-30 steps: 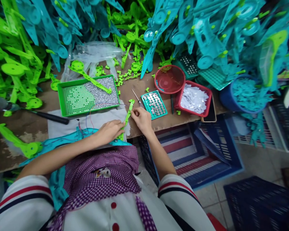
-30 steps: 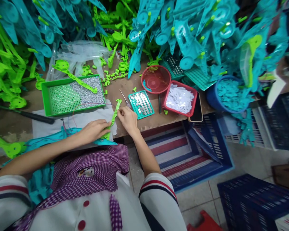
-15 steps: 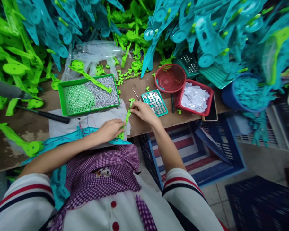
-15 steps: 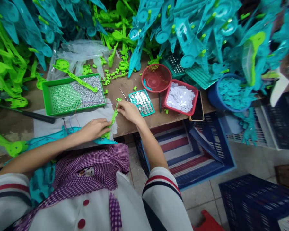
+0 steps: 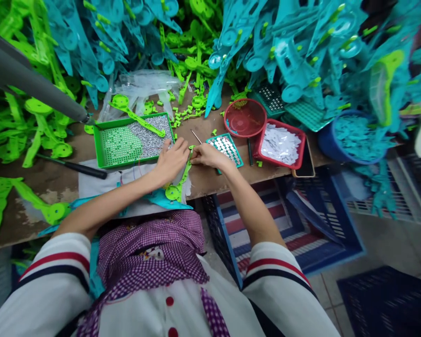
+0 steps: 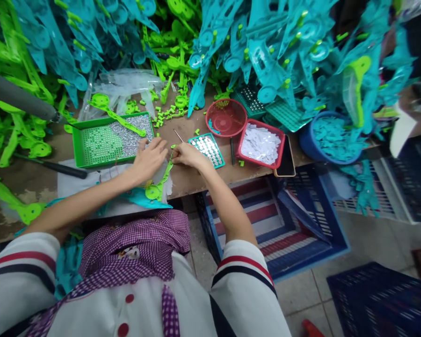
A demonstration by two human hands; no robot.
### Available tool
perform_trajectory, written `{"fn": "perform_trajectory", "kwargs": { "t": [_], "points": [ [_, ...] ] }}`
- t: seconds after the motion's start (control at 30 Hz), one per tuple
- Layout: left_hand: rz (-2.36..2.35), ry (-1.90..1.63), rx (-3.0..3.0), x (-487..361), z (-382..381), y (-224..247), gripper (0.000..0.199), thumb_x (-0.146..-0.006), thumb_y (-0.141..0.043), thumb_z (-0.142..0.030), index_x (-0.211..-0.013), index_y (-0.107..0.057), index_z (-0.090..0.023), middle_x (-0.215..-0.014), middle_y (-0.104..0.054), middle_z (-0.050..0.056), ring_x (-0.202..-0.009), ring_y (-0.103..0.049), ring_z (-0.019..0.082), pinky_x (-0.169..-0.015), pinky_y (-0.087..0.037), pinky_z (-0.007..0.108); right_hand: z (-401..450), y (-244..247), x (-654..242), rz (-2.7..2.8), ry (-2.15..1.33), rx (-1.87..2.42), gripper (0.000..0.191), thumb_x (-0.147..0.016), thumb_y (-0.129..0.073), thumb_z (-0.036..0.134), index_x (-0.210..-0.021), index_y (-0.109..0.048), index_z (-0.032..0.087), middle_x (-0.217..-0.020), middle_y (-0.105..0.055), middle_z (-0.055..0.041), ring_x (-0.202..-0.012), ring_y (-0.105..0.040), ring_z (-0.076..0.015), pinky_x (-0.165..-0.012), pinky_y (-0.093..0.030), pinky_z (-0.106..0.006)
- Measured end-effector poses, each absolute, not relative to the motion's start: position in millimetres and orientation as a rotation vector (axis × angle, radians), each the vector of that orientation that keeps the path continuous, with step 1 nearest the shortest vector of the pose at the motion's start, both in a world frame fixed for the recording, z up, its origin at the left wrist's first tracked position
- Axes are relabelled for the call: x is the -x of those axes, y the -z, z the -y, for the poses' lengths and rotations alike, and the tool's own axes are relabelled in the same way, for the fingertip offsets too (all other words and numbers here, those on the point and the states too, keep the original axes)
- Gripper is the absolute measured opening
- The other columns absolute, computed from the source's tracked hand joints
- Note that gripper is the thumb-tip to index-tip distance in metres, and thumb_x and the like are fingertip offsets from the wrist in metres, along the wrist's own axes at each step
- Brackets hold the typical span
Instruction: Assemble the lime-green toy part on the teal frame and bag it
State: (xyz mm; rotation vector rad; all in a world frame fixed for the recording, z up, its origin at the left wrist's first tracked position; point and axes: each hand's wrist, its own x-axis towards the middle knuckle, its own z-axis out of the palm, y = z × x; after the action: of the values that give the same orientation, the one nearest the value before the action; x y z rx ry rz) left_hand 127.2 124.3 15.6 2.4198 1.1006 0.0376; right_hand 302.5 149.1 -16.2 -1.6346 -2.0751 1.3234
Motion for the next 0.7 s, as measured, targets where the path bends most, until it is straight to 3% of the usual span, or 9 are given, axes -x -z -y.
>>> {"fn": "perform_trajectory", "kwargs": {
  "t": [0.13,0.27,0.57,0.7],
  "points": [
    [-1.2,0.19,-2.518,-142.5,-101.8,-10.7,0.038,-0.097,-0.026,-0.006,-0.122,-0.054,-0.01,-0.112,-0.061,0.019,-0.108,-0.058,0.029,-0.095,-0.043,0.047,-149.0,18.1,-302.5,2.029,-1.342,1.658,0.018,-0.066,-0.064,0.004,-0.055,-0.061,0.017,-0.045,-0.049,0.0073,-0.052,-0.046,-0.0088,-0.057,-0.033,-0.024],
    [-1.174,0.377,-2.558,-152.2,-80.1,-4.8,0.038,-0.096,-0.026,-0.003,-0.119,-0.056,-0.008,-0.113,-0.061,0.022,-0.1,-0.064,0.028,-0.075,-0.05,0.035,-149.6,20.2,-303.8,1.964,-1.451,1.637,0.014,-0.068,-0.067,0.009,-0.057,-0.063,0.017,-0.044,-0.049,0.0075,-0.046,-0.044,-0.007,-0.05,-0.034,-0.022],
    [-1.132,0.258,-2.682,-141.3,-67.3,2.1,0.039,-0.092,-0.03,0.0,-0.113,-0.062,-0.003,-0.119,-0.058,0.025,-0.097,-0.064,0.028,-0.076,-0.053,0.037,-148.8,16.0,-301.5,1.967,-1.428,1.697,0.011,-0.069,-0.069,0.01,-0.06,-0.067,0.016,-0.047,-0.055,0.0055,-0.045,-0.047,-0.0075,-0.048,-0.037,-0.022],
    [-1.176,0.223,-2.487,-123.6,-71.6,4.4,0.043,-0.095,-0.031,-0.005,-0.13,-0.055,-0.009,-0.117,-0.057,0.019,-0.089,-0.065,0.023,-0.078,-0.053,0.036,-146.2,15.3,-300.0,2.028,-1.321,1.657,0.012,-0.069,-0.069,0.01,-0.059,-0.067,0.017,-0.051,-0.059,0.0038,-0.051,-0.051,-0.0088,-0.054,-0.037,-0.023]
  ]
}}
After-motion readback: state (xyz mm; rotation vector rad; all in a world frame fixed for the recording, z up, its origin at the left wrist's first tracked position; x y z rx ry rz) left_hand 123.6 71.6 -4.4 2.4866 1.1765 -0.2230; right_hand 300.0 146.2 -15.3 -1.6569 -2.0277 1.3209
